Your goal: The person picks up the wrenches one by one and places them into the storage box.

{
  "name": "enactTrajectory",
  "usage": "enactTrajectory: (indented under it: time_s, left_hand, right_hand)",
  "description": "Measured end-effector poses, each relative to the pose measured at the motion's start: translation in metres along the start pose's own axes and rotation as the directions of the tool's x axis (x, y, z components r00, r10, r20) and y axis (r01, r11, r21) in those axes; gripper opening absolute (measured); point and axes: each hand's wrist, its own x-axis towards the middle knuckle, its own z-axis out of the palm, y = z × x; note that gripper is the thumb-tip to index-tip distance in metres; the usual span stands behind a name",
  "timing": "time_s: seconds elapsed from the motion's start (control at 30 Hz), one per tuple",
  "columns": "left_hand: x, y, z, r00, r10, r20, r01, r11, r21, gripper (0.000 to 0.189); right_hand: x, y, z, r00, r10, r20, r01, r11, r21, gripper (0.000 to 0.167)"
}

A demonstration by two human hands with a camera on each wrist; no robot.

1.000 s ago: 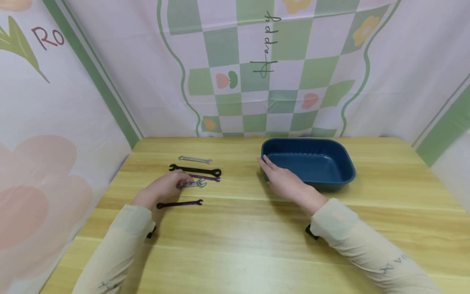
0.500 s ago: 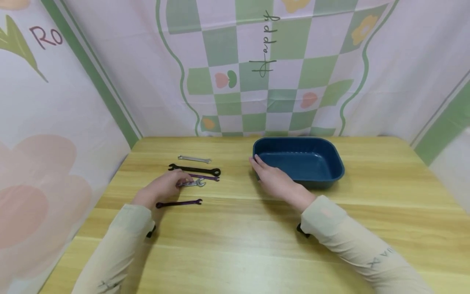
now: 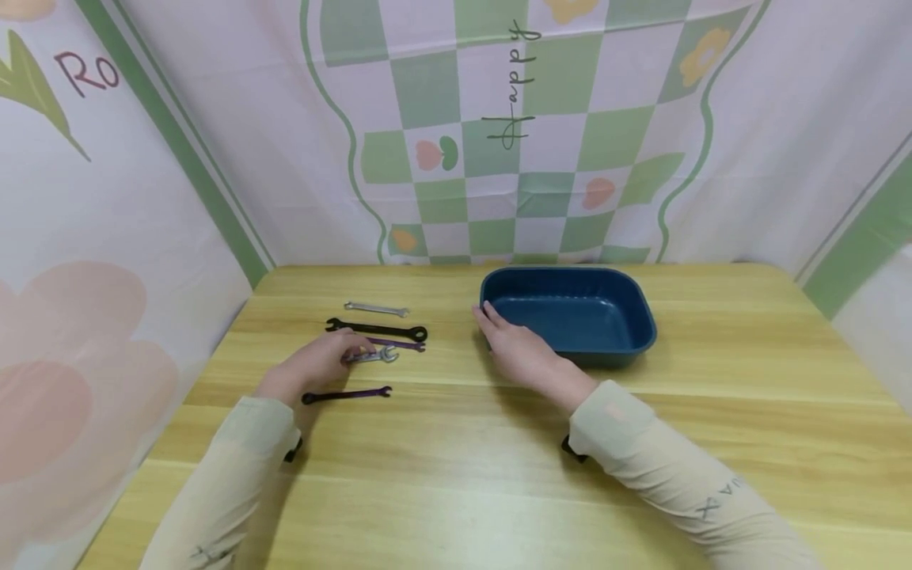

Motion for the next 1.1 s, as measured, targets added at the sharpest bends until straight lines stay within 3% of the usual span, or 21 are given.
enactTrajectory:
  time_s: [0.67, 1.1]
  left_hand:
    - [0.001, 0.001, 0.003, 1.0, -0.014, 0.006, 0.014, 1.0, 0.003, 0.06]
    - [0.001, -0.001, 0.003, 0.999, 0.054, -0.007, -0.053, 0.996, 0.074, 0.053]
  right_hand:
    - [0.001, -0.02, 0.009, 1.0, -0.016, 0.014, 0.016, 1.0, -0.002, 0.069]
    - [0.003, -0.033, 0.015, 0.999, -0.032, 0.006, 0.032, 0.999, -0.021, 0.068]
